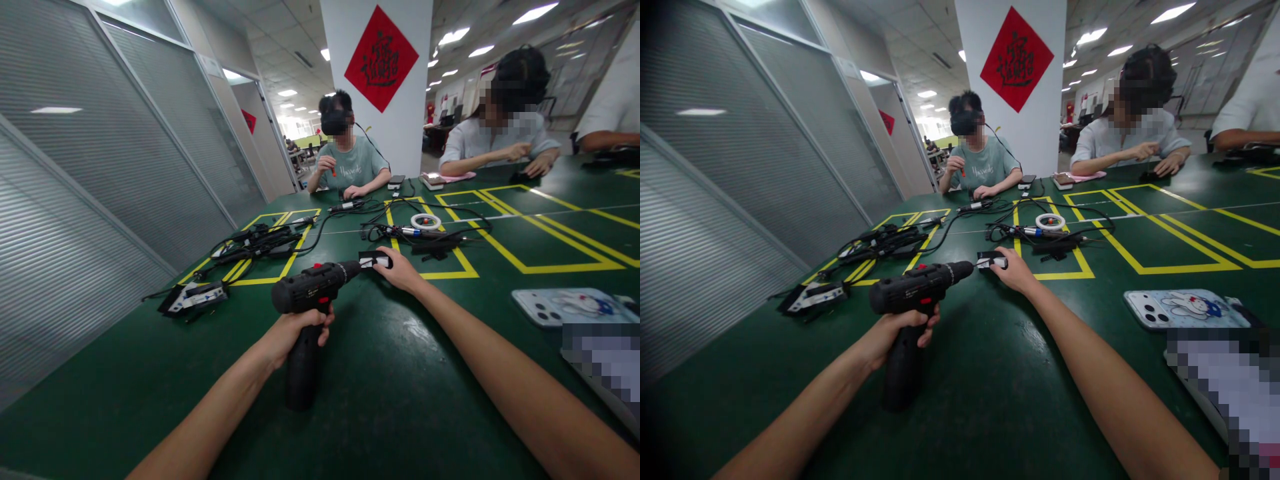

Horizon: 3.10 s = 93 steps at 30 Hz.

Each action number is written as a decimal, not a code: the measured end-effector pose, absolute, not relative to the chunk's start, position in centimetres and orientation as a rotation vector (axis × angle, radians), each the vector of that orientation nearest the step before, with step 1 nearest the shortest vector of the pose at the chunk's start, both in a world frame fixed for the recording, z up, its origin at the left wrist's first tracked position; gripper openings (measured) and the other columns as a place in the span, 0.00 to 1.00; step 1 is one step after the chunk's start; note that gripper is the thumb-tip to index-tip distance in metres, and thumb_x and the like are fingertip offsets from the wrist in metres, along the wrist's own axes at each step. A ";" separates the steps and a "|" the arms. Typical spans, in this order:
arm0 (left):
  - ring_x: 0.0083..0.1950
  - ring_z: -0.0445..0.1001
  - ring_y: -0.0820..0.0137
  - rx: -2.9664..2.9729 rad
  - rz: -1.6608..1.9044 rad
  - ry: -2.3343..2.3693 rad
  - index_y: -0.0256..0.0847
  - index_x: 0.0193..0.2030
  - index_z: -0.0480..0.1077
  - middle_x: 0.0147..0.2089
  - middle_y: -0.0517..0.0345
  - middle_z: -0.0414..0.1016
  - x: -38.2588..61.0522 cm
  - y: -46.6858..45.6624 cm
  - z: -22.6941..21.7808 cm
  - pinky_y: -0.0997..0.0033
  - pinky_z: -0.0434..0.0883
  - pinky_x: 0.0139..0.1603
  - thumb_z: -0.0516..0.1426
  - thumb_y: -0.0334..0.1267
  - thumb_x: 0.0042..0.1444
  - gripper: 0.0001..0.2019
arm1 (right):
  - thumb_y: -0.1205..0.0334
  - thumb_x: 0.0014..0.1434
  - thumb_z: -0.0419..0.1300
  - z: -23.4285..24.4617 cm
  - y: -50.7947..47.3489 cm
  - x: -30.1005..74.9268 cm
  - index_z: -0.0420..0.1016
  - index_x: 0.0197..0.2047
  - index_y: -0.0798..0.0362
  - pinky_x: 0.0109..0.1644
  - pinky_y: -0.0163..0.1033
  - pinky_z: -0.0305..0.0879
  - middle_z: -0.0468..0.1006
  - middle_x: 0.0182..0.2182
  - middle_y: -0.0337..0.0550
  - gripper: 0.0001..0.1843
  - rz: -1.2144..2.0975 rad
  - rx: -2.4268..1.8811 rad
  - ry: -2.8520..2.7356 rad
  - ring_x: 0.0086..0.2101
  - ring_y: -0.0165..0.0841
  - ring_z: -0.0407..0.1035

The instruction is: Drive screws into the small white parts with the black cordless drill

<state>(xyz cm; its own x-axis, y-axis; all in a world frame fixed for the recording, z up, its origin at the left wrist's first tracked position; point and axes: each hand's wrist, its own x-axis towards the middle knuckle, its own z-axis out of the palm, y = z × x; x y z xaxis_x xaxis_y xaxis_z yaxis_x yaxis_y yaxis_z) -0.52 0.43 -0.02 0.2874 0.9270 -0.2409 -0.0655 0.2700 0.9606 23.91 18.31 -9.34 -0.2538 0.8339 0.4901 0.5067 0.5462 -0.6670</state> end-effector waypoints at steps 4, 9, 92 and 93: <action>0.24 0.67 0.76 1.073 0.868 1.042 0.34 0.43 0.68 0.36 0.56 0.69 -0.6 0.4 0.0 0.73 0.62 0.28 0.55 0.32 0.52 0.11 | 0.60 0.56 0.60 -9.3 18.3 23.9 0.68 0.56 0.53 0.58 0.44 0.62 0.72 0.49 0.49 0.24 0.473 -1.087 -1.922 0.49 0.39 0.68; 0.24 0.67 0.76 1.067 0.864 1.027 0.34 0.44 0.69 0.38 0.53 0.71 -0.8 0.6 -0.3 0.73 0.63 0.27 0.55 0.33 0.51 0.13 | 0.59 0.55 0.60 -9.3 18.3 24.0 0.68 0.56 0.52 0.58 0.44 0.61 0.72 0.50 0.48 0.24 0.475 -1.088 -1.921 0.50 0.39 0.67; 0.24 0.68 0.76 1.225 0.735 1.134 0.34 0.40 0.68 0.37 0.56 0.70 -0.5 -0.5 0.7 0.73 0.61 0.27 0.55 0.33 0.51 0.09 | 0.53 0.60 0.57 -9.0 18.2 23.2 0.73 0.53 0.53 0.56 0.43 0.62 0.75 0.49 0.49 0.21 0.480 -1.187 -1.824 0.49 0.39 0.69; 0.24 0.68 0.76 1.225 0.737 1.137 0.34 0.40 0.68 0.37 0.56 0.70 -0.4 -0.5 0.7 0.73 0.61 0.27 0.55 0.33 0.51 0.10 | 0.52 0.60 0.56 -9.0 18.2 23.2 0.73 0.53 0.53 0.56 0.43 0.62 0.75 0.49 0.50 0.21 0.480 -1.189 -1.825 0.49 0.39 0.69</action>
